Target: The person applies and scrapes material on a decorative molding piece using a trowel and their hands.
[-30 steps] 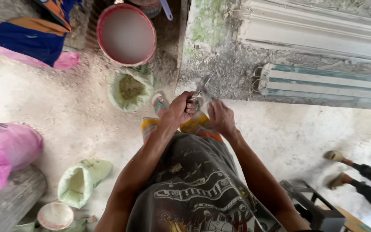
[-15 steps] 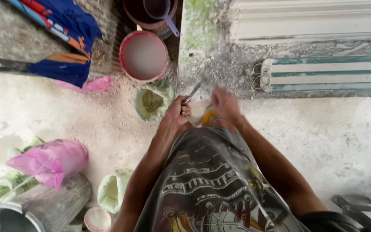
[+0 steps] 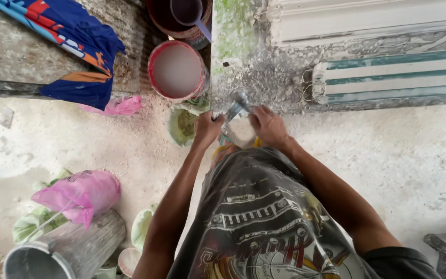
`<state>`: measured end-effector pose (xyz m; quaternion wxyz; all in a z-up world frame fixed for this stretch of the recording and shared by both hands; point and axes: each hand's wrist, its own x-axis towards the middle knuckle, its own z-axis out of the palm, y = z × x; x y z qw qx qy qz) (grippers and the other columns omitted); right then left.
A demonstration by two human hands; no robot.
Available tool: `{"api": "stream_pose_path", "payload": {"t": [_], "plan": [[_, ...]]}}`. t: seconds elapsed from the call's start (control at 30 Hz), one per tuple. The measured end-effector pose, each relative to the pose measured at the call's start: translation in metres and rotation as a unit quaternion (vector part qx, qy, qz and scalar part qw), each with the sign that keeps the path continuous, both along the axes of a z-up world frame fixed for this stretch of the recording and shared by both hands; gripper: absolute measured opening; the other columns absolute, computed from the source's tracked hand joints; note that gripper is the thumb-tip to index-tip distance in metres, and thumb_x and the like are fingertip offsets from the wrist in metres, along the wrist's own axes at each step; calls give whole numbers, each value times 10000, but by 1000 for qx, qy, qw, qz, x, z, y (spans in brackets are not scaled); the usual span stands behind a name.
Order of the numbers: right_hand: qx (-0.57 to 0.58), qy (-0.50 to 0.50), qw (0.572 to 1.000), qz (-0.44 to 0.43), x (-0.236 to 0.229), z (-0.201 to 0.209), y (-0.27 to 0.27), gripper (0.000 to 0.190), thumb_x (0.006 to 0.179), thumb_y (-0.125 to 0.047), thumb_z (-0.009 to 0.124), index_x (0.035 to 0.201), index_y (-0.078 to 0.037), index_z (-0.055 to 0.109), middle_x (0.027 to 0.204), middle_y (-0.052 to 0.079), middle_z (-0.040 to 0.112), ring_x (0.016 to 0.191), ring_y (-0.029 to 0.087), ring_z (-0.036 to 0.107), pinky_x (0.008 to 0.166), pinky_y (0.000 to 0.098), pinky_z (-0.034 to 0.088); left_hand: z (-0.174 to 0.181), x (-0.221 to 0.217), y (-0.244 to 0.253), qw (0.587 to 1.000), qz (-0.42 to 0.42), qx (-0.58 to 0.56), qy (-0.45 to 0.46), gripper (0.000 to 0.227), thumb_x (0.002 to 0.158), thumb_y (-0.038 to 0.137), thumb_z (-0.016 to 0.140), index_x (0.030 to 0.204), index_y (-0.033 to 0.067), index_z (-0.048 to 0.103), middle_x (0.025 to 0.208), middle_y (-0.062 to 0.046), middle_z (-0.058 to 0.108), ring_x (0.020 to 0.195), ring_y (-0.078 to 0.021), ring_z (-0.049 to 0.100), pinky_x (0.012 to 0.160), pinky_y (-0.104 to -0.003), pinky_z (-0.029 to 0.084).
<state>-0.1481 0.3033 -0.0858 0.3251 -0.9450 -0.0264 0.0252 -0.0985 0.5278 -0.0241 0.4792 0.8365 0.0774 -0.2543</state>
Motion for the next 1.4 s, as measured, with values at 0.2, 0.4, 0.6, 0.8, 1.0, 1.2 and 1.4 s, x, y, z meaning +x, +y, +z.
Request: {"api": "stream_pose_path", "payload": {"t": [0.2, 0.4, 0.6, 0.8, 1.0, 1.2, 1.4], "plan": [[-9, 63, 998, 12, 39, 1, -18, 151, 1016, -292, 577, 1053, -148, 605, 905, 171, 649, 854, 444, 706, 706, 560, 563, -24, 8, -5, 989, 48, -52, 132, 366, 1026, 323, 602, 984, -34, 537, 763, -175, 619, 716, -241, 758, 490, -370, 545], [110, 145, 983, 38, 16, 13, 1, 190, 1016, -258, 545, 1077, -166, 699, 918, 112, 706, 828, 322, 734, 726, 416, 593, -44, 6, -6, 988, 84, -15, 125, 469, 935, 387, 683, 951, -73, 593, 775, -175, 597, 657, -265, 764, 555, -428, 664], [148, 63, 985, 63, -5, 25, 21, 203, 980, -228, 580, 998, -50, 674, 858, 227, 689, 809, 499, 695, 648, 549, 542, -47, 1, -9, 993, 66, 10, 92, 415, 926, 411, 639, 900, 4, 555, 724, -197, 569, 630, -285, 746, 495, -434, 591], [2, -47, 998, 49, 23, 17, -30, 176, 993, -252, 629, 1031, -92, 692, 908, 183, 705, 820, 414, 704, 673, 491, 575, -39, -14, -27, 961, -121, 88, -235, 218, 1068, 172, 549, 987, -25, 593, 852, -170, 519, 804, -433, 641, 476, -386, 497], [-134, -43, 990, 5, -2, 33, -25, 135, 1000, -264, 635, 1038, -161, 715, 947, 110, 736, 820, 333, 746, 665, 439, 617, -46, -28, -36, 909, -208, 222, -283, 155, 1095, 204, 538, 1121, 59, 586, 1054, -65, 505, 862, -240, 648, 677, -364, 678], [3, 50, 999, 16, -18, 9, -24, 192, 981, -358, 591, 1063, -195, 651, 983, 97, 721, 901, 396, 720, 710, 542, 587, -44, -23, -28, 884, -248, 228, -325, 153, 1102, 183, 525, 1078, 53, 601, 1017, -49, 519, 923, -206, 626, 684, -339, 647], [15, 34, 999, 3, -8, 3, -26, 198, 984, -328, 624, 1045, -139, 622, 947, 171, 699, 871, 488, 689, 666, 604, 553, -50, -20, -26, 869, -244, 234, -362, 140, 1057, 266, 605, 1028, 130, 619, 948, 5, 503, 834, -189, 603, 717, -337, 601]]}}
